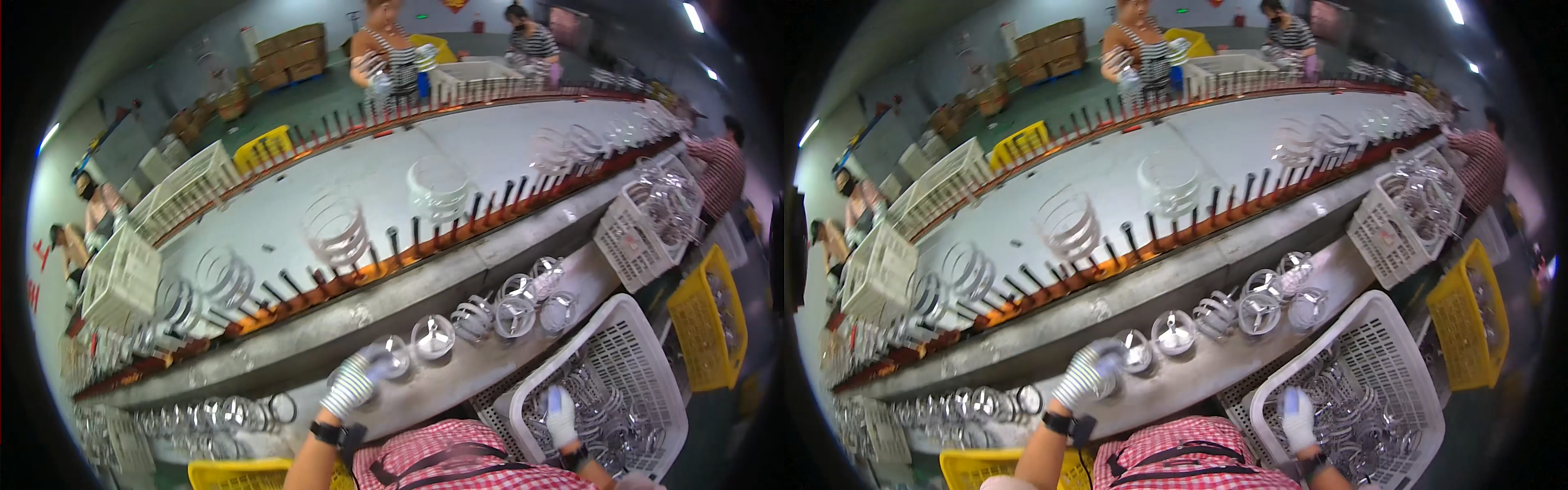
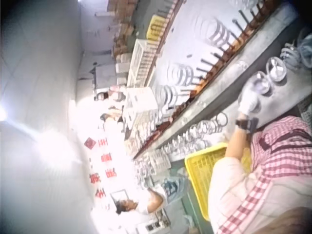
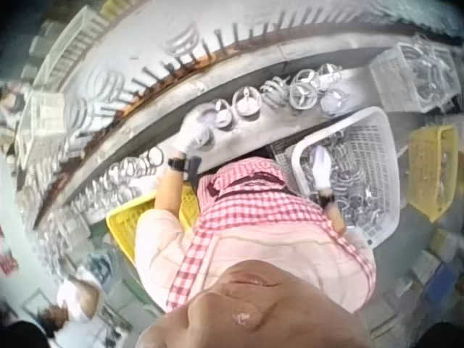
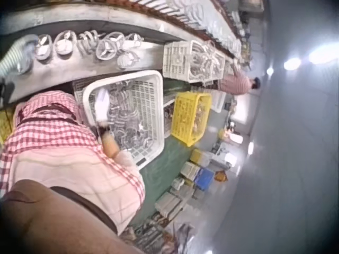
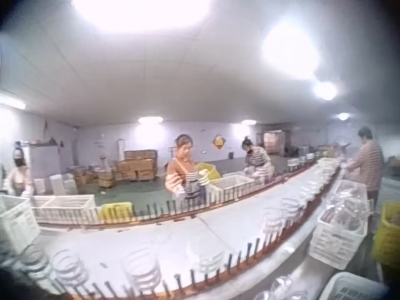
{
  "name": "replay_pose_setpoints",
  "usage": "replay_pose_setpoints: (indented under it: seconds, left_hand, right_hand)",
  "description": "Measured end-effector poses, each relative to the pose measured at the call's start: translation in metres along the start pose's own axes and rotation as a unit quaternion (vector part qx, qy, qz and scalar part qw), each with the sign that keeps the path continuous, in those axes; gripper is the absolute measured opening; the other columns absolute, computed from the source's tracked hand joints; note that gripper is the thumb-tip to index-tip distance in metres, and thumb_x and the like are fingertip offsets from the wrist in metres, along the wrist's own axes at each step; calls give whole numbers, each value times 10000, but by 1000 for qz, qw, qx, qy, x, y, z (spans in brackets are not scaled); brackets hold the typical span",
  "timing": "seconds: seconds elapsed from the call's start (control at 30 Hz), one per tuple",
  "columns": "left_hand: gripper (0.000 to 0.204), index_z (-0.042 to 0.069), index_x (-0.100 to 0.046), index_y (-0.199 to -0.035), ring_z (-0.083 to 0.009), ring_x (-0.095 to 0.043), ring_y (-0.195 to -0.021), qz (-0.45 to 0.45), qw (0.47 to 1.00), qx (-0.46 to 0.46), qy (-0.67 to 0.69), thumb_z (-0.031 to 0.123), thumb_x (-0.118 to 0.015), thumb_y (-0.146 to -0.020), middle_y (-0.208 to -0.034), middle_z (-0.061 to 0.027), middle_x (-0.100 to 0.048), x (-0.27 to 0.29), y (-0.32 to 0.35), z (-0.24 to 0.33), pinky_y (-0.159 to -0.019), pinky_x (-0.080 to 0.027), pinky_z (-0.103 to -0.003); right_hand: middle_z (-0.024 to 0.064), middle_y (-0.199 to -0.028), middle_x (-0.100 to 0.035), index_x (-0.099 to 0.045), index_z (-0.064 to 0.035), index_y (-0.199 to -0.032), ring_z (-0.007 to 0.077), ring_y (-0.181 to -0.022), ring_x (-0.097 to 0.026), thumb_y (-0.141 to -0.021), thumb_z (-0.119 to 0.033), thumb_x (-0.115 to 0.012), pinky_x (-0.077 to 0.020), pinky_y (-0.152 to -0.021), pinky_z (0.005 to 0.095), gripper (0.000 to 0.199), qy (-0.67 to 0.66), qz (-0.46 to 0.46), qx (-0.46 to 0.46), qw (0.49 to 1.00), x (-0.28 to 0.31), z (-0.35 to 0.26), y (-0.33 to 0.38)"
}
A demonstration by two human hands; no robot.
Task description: Assembling circular plastic components onto a conveyor belt assembly line.
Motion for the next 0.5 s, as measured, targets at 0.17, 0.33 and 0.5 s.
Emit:
replay_pose_setpoints:
  seconds: [0.17,0.33,0.5]
  left_hand:
    - [722,9,-217,-1361,-221,-309,-1256,-393,916,-4,83,363,-579,-847,-1358,-137,-326,-78,5,13,-1050,-250,-333]
    - [411,9,-353,-1279,-110,-486,-1009,-489,789,53,368,181,-471,-924,-1129,-71,-511,-100,6,23,-909,-385,-259]
    - [374,16,-389,-1252,-91,-522,-913,-464,836,12,291,195,-454,-931,-1005,-51,-559,-65,-7,49,-814,-426,-248]
  right_hand:
    - [33,-669,-548,-547,-46,-789,109,-592,-508,-920,-394,-443,-422,-574,254,386,-258,-54,114,958,-189,-166,-79]
    - [50,-661,-569,-564,-42,-820,113,-548,-511,-908,-386,-466,-429,-526,258,368,-379,-27,172,909,-255,-278,-163]
    - [109,-758,-632,-595,-28,-930,208,-642,-593,-852,-269,-510,-488,-629,330,267,99,-17,311,945,-282,-317,-324]
Point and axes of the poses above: each hand's wrist, its own y-axis away from the middle knuckle, its own x-axis out of the back of the hand, z = x × y, the point moved 1 cm from there along -y, towards the middle knuckle
